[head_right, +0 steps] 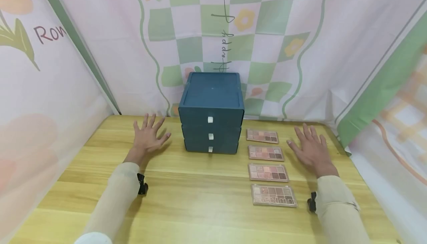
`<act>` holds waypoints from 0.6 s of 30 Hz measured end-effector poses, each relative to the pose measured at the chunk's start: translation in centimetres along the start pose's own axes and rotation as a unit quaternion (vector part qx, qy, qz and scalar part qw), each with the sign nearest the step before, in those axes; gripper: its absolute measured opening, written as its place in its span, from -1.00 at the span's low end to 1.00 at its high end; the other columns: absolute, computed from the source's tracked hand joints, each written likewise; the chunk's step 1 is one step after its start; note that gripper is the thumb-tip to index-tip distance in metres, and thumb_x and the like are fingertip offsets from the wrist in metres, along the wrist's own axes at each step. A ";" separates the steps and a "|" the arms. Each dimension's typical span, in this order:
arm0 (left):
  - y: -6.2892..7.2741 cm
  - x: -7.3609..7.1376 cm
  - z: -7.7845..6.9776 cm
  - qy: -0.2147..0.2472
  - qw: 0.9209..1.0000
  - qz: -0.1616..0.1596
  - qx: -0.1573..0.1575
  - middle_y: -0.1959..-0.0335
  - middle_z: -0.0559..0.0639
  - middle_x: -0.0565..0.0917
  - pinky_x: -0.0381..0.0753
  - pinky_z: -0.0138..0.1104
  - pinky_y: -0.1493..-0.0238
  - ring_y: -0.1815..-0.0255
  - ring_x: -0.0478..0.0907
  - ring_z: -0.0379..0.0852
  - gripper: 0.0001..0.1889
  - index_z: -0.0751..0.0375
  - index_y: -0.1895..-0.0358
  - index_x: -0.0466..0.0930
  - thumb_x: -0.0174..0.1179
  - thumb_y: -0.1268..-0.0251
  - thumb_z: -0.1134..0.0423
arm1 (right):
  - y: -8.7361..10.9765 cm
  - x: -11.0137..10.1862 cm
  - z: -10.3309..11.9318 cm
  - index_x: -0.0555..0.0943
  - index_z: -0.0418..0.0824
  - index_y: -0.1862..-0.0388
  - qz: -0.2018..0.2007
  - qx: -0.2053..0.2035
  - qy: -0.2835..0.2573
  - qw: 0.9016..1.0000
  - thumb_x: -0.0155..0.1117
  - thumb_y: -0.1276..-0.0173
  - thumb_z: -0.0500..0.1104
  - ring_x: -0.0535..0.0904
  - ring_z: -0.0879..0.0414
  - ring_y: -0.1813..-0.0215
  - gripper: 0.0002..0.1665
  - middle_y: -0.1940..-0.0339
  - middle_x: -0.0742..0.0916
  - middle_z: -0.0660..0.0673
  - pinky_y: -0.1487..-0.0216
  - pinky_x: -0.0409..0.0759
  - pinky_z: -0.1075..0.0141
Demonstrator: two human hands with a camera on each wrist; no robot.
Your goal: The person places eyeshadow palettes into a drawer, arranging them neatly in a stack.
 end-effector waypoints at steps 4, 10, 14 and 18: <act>-0.1 -0.4 -0.5 -0.004 1.000 0.006 0.020 -0.66 0.19 0.15 -0.10 0.52 -0.45 -0.68 -0.05 0.34 -0.15 -0.16 -0.62 0.14 -0.25 -0.37 -0.49 | 0.1 -0.8 1.4 -0.01 -0.36 -0.65 0.003 -0.009 0.002 1.000 -0.23 -0.60 0.26 -0.08 -0.60 -0.58 -0.07 -0.61 0.06 -0.57 -0.46 -0.16 -0.51; -0.2 -2.1 -1.7 0.006 0.999 -0.024 0.039 -0.61 0.14 0.27 -0.10 0.50 -0.46 -0.66 0.08 0.28 -0.18 -0.11 -0.55 0.29 -0.16 -0.35 -0.47 | 0.6 -2.5 4.3 0.15 -0.39 -0.59 -0.028 -0.039 0.004 0.999 -0.07 -0.57 0.22 0.15 -0.58 -0.51 -0.10 -0.53 0.26 -0.60 -0.42 0.11 -0.44; -0.2 -3.2 -2.3 0.039 0.998 -0.042 0.039 -0.60 0.14 0.29 -0.15 0.49 -0.48 -0.65 0.11 0.27 -0.19 -0.07 -0.54 0.32 -0.14 -0.35 -0.43 | 1.3 -3.6 6.7 0.21 -0.39 -0.57 -0.047 -0.059 -0.019 0.997 -0.02 -0.58 0.15 0.25 -0.56 -0.45 -0.17 -0.48 0.35 -0.58 -0.39 0.19 -0.41; -0.2 -4.6 -3.3 0.124 0.989 -0.074 0.039 -0.58 0.18 0.32 -0.15 0.50 -0.47 -0.63 0.15 0.29 -0.08 -0.01 -0.54 0.32 -0.30 -0.32 -0.54 | 1.7 -4.4 9.2 0.22 -0.39 -0.56 -0.037 -0.063 -0.084 0.994 -0.04 -0.61 0.09 0.27 -0.56 -0.43 -0.23 -0.48 0.38 -0.56 -0.37 0.18 -0.43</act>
Point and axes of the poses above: each hand's wrist, its own y-axis away from the middle knuckle, its own x-axis out of the palm, z = x × y, the point moved 9 cm from there along -y, towards the middle knuckle
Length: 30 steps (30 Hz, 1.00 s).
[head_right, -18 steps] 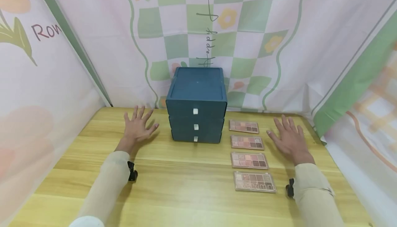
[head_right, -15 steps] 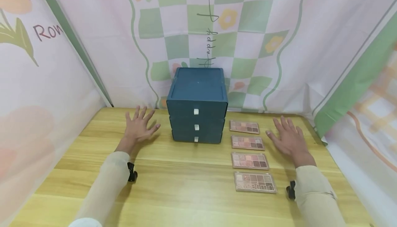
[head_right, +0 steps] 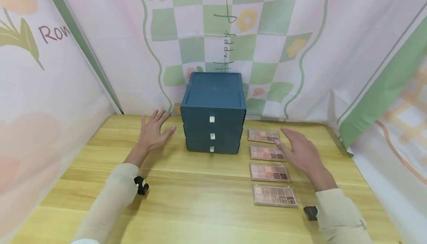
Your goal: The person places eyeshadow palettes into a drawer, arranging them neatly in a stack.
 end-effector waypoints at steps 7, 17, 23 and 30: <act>-1.8 -1.9 -3.5 0.236 0.971 -0.044 0.008 -0.58 0.21 0.32 0.01 0.24 -0.60 -0.63 0.18 0.26 0.02 0.12 -0.55 0.29 -0.36 -0.31 -0.60 | 0.0 0.2 4.3 0.26 -0.39 -0.55 0.010 -0.001 -0.096 0.995 -0.05 -0.63 0.03 0.40 -0.50 -0.39 -0.29 -0.40 0.52 -0.51 -0.31 0.33 -0.39; -5.3 -3.4 -7.2 0.441 0.897 -0.007 0.003 -0.67 0.21 0.12 0.08 0.05 -0.65 -0.69 0.06 0.15 -0.25 0.19 -0.64 0.05 -0.11 -0.52 -0.10 | 0.1 0.7 9.6 0.55 -0.32 -0.34 -0.002 -0.018 -0.191 0.981 -0.02 -0.63 -0.07 0.71 -0.06 -0.11 -0.51 -0.17 0.74 -0.30 -0.05 0.66 0.26; -7.1 -3.2 -8.5 0.460 0.887 0.038 0.013 -0.69 0.15 0.04 0.12 -0.06 -0.65 -0.70 0.05 0.06 -0.28 0.20 -0.66 -0.07 -0.10 -0.57 0.02 | 0.0 3.5 13.1 0.39 -0.61 -0.35 0.080 -0.004 -0.449 0.890 -0.17 -0.69 -0.03 0.69 0.41 -0.07 -0.35 -0.04 0.80 0.08 -0.09 0.59 0.57; -7.6 -2.4 -8.3 0.539 0.840 0.064 -0.014 -0.73 0.03 -0.08 0.19 0.00 -0.62 -0.70 0.05 0.07 -0.26 0.09 -0.68 -0.12 -0.04 -0.56 0.10 | -1.6 5.8 16.4 0.24 -0.64 -0.44 0.148 0.045 -0.576 0.803 -0.17 -0.68 0.08 0.70 0.36 -0.10 -0.20 -0.02 0.78 0.21 -0.19 0.60 0.49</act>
Point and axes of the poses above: each hand's wrist, its own y-axis away from the middle knuckle, its own x-axis out of the palm, z = x × y, the point moved 9 cm from there along -y, towards the middle knuckle
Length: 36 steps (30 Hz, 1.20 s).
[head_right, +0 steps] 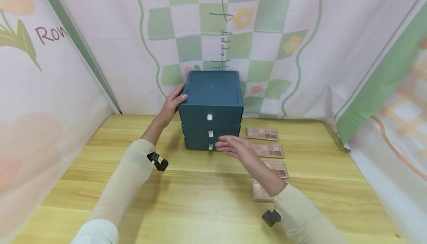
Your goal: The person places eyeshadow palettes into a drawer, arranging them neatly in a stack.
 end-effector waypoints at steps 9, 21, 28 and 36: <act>-0.2 -0.1 0.1 0.032 0.999 0.004 0.014 -0.70 0.07 0.05 0.19 -0.04 -0.62 -0.69 0.09 0.02 -0.23 0.14 -0.66 -0.03 0.05 -0.45 0.19 | -4.2 1.4 0.2 0.29 -0.47 -0.50 -0.030 0.056 -0.023 0.998 -0.17 -0.67 0.11 0.72 0.36 -0.03 -0.25 -0.01 0.78 0.11 -0.22 0.62 0.40; -0.1 -0.7 0.4 0.000 0.999 -0.033 0.020 -0.69 0.15 0.03 0.18 -0.08 -0.62 -0.68 0.10 0.05 -0.20 0.21 -0.64 0.00 0.06 -0.38 0.13 | -6.7 1.6 0.6 0.37 -0.45 -0.41 -0.049 0.068 -0.093 0.992 -0.15 -0.64 0.18 0.76 0.31 0.09 -0.24 0.26 0.82 0.18 -0.07 0.64 0.45; -0.1 -0.5 0.6 0.000 0.998 -0.052 0.026 -0.70 0.17 -0.02 0.12 -0.11 -0.65 -0.71 0.00 0.02 -0.21 0.22 -0.64 0.01 0.03 -0.37 0.14 | -7.0 1.7 0.7 0.50 -0.36 -0.24 -0.069 0.063 -0.119 0.988 -0.10 -0.62 0.18 0.78 0.28 0.15 -0.34 0.31 0.83 0.14 -0.01 0.67 0.42; 0.0 -0.3 0.3 0.016 0.998 -0.054 0.040 -0.70 0.22 -0.04 0.03 -0.09 -0.68 -0.72 -0.05 0.06 -0.23 0.29 -0.63 -0.01 -0.02 -0.38 0.20 | -7.2 1.6 1.3 0.59 -0.32 -0.09 -0.098 0.048 -0.103 0.989 -0.09 -0.65 0.02 0.78 0.30 0.21 -0.53 0.40 0.82 0.15 0.06 0.69 0.44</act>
Point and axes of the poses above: each hand's wrist, its own y-axis away from the middle knuckle, its own x-axis out of the palm, z = x × y, the point moved 9 cm from there along -y, towards the middle knuckle
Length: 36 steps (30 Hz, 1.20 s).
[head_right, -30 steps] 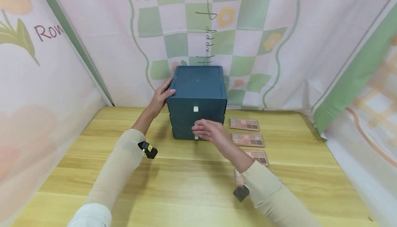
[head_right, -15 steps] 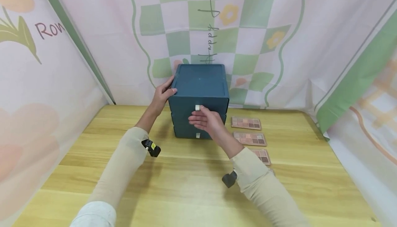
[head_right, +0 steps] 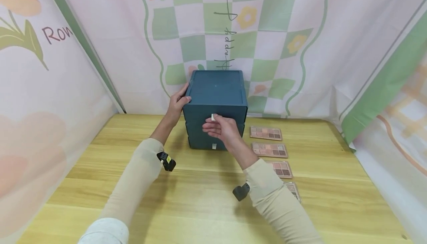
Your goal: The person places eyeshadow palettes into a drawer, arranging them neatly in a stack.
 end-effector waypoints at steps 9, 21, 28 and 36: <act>0.0 -0.2 -0.2 -0.008 1.000 -0.011 0.007 -0.68 0.26 0.01 0.11 -0.02 -0.64 -0.69 0.03 0.09 -0.23 0.34 -0.62 0.00 -0.03 -0.34 0.23 | 0.1 0.2 0.3 0.61 -0.22 0.21 -0.030 -0.043 0.026 0.998 -0.10 -0.66 -0.06 0.75 0.31 0.30 -0.61 0.49 0.79 0.15 0.11 0.69 0.43; -0.3 0.0 -0.2 -0.025 0.999 -0.019 0.021 -0.67 0.29 0.04 0.03 -0.03 -0.67 -0.71 -0.01 0.07 -0.25 0.38 -0.60 0.03 -0.06 -0.34 0.27 | 0.4 0.1 0.2 0.59 -0.21 0.26 -0.038 -0.063 0.019 0.997 -0.10 -0.66 -0.08 0.76 0.30 0.31 -0.63 0.50 0.78 0.14 0.10 0.70 0.42; -0.3 -0.1 -0.3 -0.040 0.999 -0.027 0.018 -0.66 0.31 0.05 0.06 -0.02 -0.67 -0.70 -0.01 0.09 -0.23 0.40 -0.60 0.04 -0.06 -0.30 0.25 | 0.7 0.1 -0.1 0.60 -0.22 0.27 -0.032 -0.062 0.026 0.997 -0.11 -0.66 -0.08 0.76 0.30 0.30 -0.61 0.50 0.78 0.14 0.07 0.71 0.42; -0.2 -0.3 0.0 -0.030 0.999 -0.030 0.012 -0.63 0.31 0.17 0.23 -0.10 -0.56 -0.54 0.24 0.07 -0.22 0.38 -0.60 0.03 -0.06 -0.28 0.25 | 1.2 0.3 -0.5 0.62 -0.20 0.28 -0.027 -0.063 0.033 0.997 -0.11 -0.65 -0.08 0.77 0.30 0.29 -0.60 0.50 0.78 0.15 0.06 0.71 0.41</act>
Point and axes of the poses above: each hand's wrist, its own y-axis away from the middle knuckle, its own x-axis out of the palm, z = x × y, the point moved 9 cm from there along -y, towards the middle knuckle
